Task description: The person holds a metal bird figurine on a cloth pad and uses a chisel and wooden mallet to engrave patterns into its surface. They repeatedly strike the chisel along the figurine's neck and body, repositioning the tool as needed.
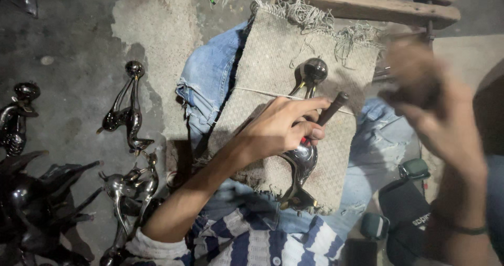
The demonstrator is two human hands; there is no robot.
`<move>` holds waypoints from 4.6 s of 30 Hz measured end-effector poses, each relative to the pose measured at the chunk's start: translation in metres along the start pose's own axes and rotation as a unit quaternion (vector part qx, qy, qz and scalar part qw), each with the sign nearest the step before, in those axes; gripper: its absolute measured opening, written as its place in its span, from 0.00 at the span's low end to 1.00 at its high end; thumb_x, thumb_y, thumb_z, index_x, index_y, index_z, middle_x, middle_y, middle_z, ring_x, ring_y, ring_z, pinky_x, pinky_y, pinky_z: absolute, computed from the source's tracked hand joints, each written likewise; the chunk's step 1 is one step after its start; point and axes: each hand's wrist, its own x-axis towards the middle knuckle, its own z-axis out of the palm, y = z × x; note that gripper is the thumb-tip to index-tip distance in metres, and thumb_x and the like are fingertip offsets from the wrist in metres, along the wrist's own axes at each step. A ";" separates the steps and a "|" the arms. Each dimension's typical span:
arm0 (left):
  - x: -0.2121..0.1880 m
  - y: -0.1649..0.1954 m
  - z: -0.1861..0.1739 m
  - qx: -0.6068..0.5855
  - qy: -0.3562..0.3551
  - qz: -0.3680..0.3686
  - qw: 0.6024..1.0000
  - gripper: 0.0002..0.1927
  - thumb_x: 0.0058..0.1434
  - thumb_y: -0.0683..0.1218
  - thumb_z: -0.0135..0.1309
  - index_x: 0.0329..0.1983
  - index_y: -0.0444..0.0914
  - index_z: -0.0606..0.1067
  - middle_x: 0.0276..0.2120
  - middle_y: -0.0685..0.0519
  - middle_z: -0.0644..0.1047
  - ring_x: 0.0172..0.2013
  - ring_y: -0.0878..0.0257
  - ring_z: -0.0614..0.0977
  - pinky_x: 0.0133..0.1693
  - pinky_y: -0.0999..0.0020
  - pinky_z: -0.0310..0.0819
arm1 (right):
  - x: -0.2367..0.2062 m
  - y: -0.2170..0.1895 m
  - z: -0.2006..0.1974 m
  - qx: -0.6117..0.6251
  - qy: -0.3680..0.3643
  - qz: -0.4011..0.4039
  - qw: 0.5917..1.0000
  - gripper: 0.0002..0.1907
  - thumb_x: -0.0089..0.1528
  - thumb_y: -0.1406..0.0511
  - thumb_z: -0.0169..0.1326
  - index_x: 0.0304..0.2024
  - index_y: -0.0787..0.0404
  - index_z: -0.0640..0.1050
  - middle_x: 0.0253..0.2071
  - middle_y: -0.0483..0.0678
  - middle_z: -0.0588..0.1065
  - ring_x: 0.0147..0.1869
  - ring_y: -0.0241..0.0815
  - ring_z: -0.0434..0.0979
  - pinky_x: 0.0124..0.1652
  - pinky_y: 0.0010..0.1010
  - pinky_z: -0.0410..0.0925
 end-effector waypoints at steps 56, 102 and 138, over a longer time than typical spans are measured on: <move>-0.014 0.008 0.006 0.013 0.069 -0.021 0.997 0.24 0.63 0.43 0.52 0.62 0.31 0.71 0.38 0.43 0.85 0.40 0.59 0.89 0.44 0.67 0.81 | 0.017 -0.041 0.008 -0.375 -0.157 0.039 0.913 0.36 0.61 0.67 0.62 0.70 0.54 0.66 0.42 0.53 0.81 0.45 0.44 0.84 0.46 0.35 0.77; -0.133 -0.019 0.041 -0.042 0.281 0.180 0.942 0.07 0.67 0.38 0.58 0.45 0.31 0.74 0.37 0.50 0.83 0.40 0.66 0.86 0.45 0.73 0.83 | -0.097 -0.012 0.122 0.302 0.234 -0.070 0.921 0.12 0.65 0.78 0.56 0.47 0.65 0.69 0.27 0.45 0.69 0.24 0.32 0.68 0.24 0.22 0.61; -0.200 -0.003 0.041 0.068 0.237 -0.087 0.965 0.19 0.63 0.41 0.55 0.59 0.38 0.73 0.38 0.45 0.86 0.41 0.60 0.90 0.43 0.68 0.85 | -0.095 0.000 0.126 0.297 0.234 -0.127 0.917 0.12 0.65 0.79 0.54 0.48 0.65 0.68 0.29 0.47 0.72 0.25 0.33 0.71 0.24 0.24 0.65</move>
